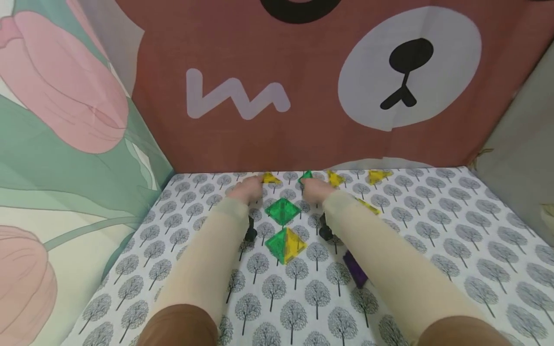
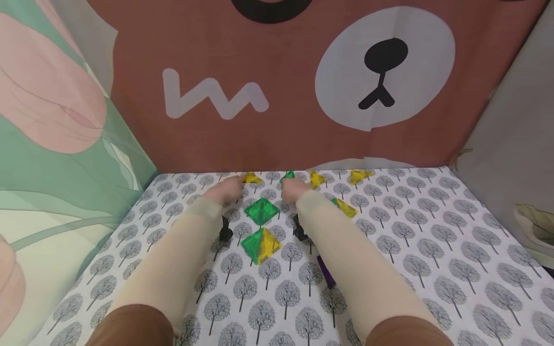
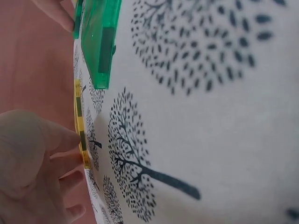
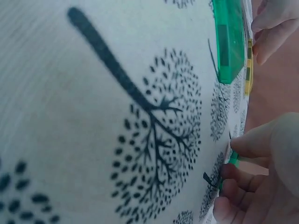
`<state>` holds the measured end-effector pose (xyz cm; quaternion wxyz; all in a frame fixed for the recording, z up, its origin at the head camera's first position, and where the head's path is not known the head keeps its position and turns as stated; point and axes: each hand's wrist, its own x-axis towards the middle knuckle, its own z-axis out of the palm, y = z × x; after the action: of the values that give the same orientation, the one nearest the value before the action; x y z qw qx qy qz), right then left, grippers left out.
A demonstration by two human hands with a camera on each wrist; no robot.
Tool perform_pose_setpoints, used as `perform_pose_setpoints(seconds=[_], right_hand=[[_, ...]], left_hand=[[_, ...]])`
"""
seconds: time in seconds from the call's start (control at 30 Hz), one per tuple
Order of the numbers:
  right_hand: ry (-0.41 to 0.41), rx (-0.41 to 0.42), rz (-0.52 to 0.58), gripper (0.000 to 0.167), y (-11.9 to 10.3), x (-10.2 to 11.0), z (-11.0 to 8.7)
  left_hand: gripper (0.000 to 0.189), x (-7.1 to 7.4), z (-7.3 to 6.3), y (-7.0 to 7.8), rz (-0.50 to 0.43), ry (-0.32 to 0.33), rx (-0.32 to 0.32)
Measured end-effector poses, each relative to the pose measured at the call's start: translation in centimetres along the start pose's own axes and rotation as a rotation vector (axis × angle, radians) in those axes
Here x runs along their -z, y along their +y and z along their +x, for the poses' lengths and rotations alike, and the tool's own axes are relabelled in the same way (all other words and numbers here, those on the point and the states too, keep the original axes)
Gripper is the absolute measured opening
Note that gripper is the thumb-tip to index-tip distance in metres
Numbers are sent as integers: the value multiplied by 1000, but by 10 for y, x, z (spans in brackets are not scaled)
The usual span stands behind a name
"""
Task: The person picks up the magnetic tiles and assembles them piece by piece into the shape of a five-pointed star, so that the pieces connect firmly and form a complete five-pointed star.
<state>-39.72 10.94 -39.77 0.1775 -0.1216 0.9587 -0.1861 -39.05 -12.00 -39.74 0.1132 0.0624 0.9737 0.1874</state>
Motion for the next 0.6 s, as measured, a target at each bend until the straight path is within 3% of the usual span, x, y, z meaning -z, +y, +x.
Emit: perform_pose_setpoints(seconds=[0.27,0.37,0.6], right_hand=[[86,60,-85,57,2,1,-3],[93,79,-98,50,2,0,-3],[68,120,-104,46,1,-1,-4]], left_hand=[[37,4,0,14,204,29,-62],[29,4,1,18,209,41,-83],[33,1,5,22,214,55,-120]])
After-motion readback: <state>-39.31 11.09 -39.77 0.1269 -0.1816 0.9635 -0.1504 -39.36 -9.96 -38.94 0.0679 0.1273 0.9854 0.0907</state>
